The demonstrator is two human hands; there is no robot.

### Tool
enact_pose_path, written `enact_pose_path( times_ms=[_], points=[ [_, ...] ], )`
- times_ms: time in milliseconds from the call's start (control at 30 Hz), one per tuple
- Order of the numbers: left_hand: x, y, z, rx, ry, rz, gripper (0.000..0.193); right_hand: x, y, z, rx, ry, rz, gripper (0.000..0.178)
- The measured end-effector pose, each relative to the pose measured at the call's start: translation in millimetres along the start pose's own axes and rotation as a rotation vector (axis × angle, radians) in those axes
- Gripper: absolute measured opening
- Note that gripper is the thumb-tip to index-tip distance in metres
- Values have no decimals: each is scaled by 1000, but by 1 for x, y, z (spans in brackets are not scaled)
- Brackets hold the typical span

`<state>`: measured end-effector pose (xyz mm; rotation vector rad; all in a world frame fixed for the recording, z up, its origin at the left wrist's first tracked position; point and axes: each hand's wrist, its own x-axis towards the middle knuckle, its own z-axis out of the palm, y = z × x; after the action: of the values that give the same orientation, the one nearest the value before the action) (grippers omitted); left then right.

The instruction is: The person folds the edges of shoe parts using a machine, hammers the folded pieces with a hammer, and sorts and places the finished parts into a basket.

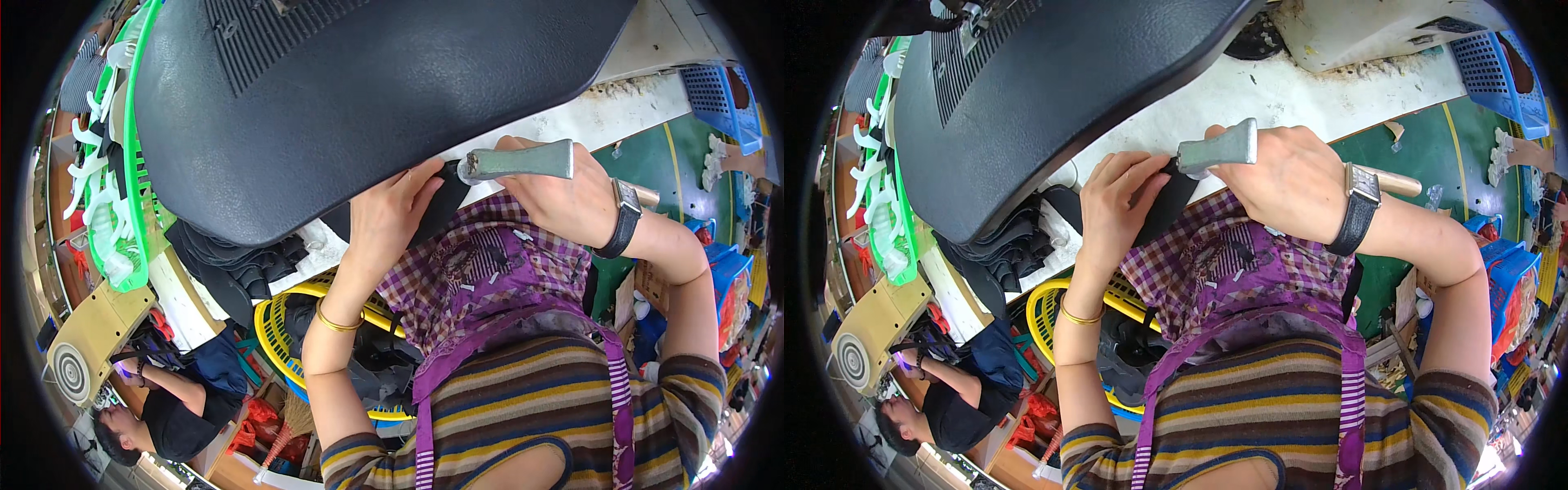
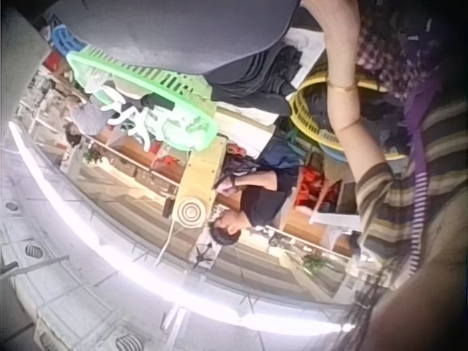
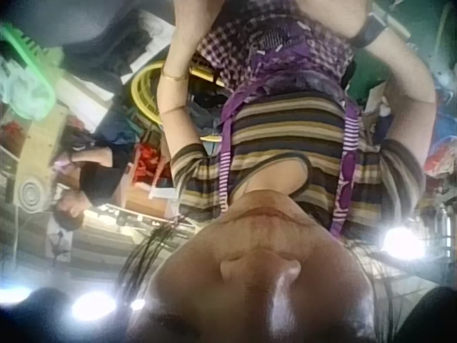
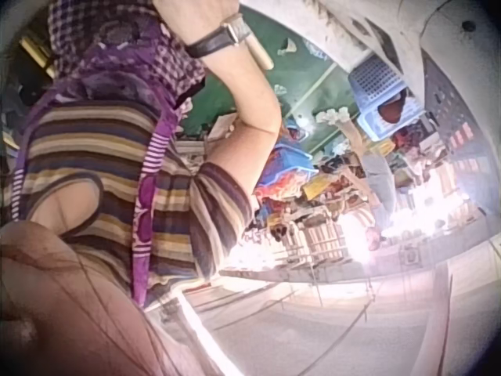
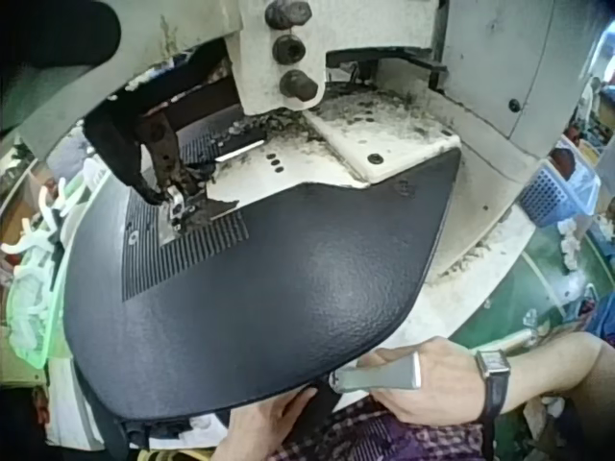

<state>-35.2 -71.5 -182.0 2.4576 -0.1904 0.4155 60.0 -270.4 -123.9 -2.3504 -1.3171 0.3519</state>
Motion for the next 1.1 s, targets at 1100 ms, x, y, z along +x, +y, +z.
enact_pose_path(
  times_ms=[1100],
  points=[
    [32, 35, 5, 99, -241, -51, 16, -21, -13, 34, 93, 204, -64, 16]
  ],
)
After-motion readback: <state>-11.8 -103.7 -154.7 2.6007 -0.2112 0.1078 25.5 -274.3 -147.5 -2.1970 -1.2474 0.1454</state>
